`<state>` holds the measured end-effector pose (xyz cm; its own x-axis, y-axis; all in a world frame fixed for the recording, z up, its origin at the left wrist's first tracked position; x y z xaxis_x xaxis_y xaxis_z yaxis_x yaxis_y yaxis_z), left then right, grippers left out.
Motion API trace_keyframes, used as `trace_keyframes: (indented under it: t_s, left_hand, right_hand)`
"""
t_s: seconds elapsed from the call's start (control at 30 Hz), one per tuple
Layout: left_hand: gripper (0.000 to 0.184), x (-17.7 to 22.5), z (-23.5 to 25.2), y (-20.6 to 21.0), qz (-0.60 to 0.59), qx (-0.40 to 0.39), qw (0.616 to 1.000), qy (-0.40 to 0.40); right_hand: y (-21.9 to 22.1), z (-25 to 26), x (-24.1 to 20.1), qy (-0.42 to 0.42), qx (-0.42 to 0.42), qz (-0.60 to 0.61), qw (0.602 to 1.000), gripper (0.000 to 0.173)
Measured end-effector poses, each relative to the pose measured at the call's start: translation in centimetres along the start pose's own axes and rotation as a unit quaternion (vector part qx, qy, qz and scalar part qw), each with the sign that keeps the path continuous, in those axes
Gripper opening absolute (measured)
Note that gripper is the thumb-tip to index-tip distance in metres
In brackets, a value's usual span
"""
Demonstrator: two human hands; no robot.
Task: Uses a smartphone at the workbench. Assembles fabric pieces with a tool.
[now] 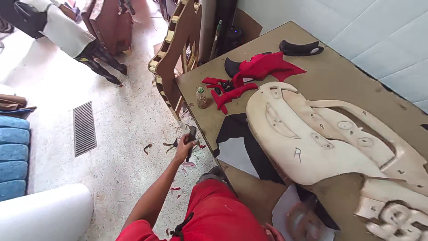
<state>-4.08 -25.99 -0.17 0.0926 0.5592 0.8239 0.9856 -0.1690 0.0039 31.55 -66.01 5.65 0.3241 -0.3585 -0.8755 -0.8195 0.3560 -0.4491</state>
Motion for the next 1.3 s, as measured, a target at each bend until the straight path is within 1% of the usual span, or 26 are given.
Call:
trace_keyframes:
  t_s: [0.07, 0.17, 0.27, 0.33, 0.37, 0.43, 0.47, 0.5, 0.6, 0.63, 0.67, 0.7, 0.73, 0.8, 0.87, 0.93, 1.0, 1.1, 1.17, 1.3]
  left_hand:
    - [0.072, -0.4, -2.3, 3.2, 0.007, -0.029, 1.000, 0.005]
    - [0.075, -0.4, -3.3, 7.1, 0.025, -0.048, 0.998, 0.021]
    - [0.081, -0.2, -3.7, 11.6, 0.082, -0.067, 0.993, 0.043]
    - [0.090, 0.4, -4.5, 15.3, 0.108, -0.088, 0.989, 0.054]
    - [0.096, 0.5, -5.4, 17.4, 0.117, -0.102, 0.986, 0.057]
    - [0.106, 0.6, -7.9, 23.1, 0.120, -0.146, 0.980, 0.056]
    - [0.108, 0.2, -9.8, 26.3, 0.110, -0.174, 0.977, 0.046]
    - [0.108, -0.4, -11.9, 29.5, 0.096, -0.200, 0.975, 0.032]
    - [0.100, -2.1, -18.6, 37.9, 0.041, -0.274, 0.961, -0.011]
    - [0.093, -2.5, -20.7, 40.1, 0.027, -0.306, 0.951, -0.023]
    - [0.080, -2.8, -22.8, 42.1, 0.017, -0.341, 0.939, -0.032]
    - [0.065, -3.0, -24.6, 43.8, 0.018, -0.377, 0.925, -0.036]
    - [0.056, -3.0, -26.3, 45.1, 0.028, -0.414, 0.909, -0.040]
    - [0.051, -2.8, -28.8, 47.1, 0.047, -0.479, 0.875, -0.052]
    - [0.047, -2.9, -31.0, 48.2, 0.053, -0.530, 0.846, -0.043]
    - [0.043, -3.0, -32.3, 49.0, 0.051, -0.555, 0.830, -0.027]
    - [0.039, -3.1, -33.1, 49.5, 0.048, -0.565, 0.824, -0.019]
    - [0.039, -3.1, -34.0, 49.6, 0.051, -0.580, 0.813, -0.008]
    - [0.039, -3.0, -34.4, 49.6, 0.059, -0.586, 0.808, 0.005]
    - [0.040, -2.9, -34.7, 49.6, 0.065, -0.595, 0.801, 0.011]
  right_hand:
    - [-0.3, 1.0, -0.1, -0.025, 0.002, 0.029, 0.999, 0.035]
    - [-1.7, 1.7, -0.6, -0.068, -0.004, 0.040, 0.997, 0.035]
    - [-3.9, 0.4, 0.9, -0.115, 0.030, 0.029, 0.993, 0.035]
    - [-5.4, -0.5, 1.5, -0.129, 0.061, 0.028, 0.989, 0.033]
    - [-6.0, -0.8, 1.6, -0.130, 0.078, 0.031, 0.988, 0.032]
    - [-7.0, -0.7, 1.3, -0.135, 0.113, 0.046, 0.983, 0.030]
    - [-7.2, -0.5, 0.7, -0.142, 0.127, 0.061, 0.980, 0.033]
    - [-7.2, -0.1, -0.1, -0.149, 0.135, 0.079, 0.976, 0.041]
    - [-7.3, 1.9, -2.9, -0.177, 0.143, 0.134, 0.965, 0.081]
    - [-8.1, 2.0, -3.5, -0.192, 0.169, 0.136, 0.957, 0.089]
    - [-9.5, 1.7, -4.0, -0.215, 0.212, 0.129, 0.944, 0.088]
    - [-11.4, 0.8, -4.1, -0.234, 0.270, 0.118, 0.926, 0.083]
    - [-13.4, -0.4, -3.8, -0.243, 0.331, 0.110, 0.905, 0.077]
    - [-16.6, -2.8, -2.7, -0.241, 0.421, 0.104, 0.868, 0.070]
    - [-18.2, -4.8, -1.4, -0.233, 0.463, 0.119, 0.847, 0.068]
    - [-19.0, -5.8, -0.4, -0.239, 0.470, 0.152, 0.836, 0.071]
    - [-19.5, -6.6, 0.3, -0.248, 0.465, 0.195, 0.827, 0.077]
    - [-19.6, -7.6, 0.6, -0.255, 0.464, 0.233, 0.816, 0.084]
    - [-19.7, -7.9, 0.7, -0.253, 0.472, 0.238, 0.810, 0.082]
    - [-20.2, -8.0, 0.7, -0.262, 0.476, 0.230, 0.807, 0.071]
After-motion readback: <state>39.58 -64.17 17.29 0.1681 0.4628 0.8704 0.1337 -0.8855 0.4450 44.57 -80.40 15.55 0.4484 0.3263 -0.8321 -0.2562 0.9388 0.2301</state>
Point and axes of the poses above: each hand's wrist, its own z-axis towards the middle knuckle, its own y-axis out of the palm, x = y × z, the point moved 10 cm from there along z, towards the middle knuckle, and after that the axes turned 15 degrees about -y, right-handed, at the moved point
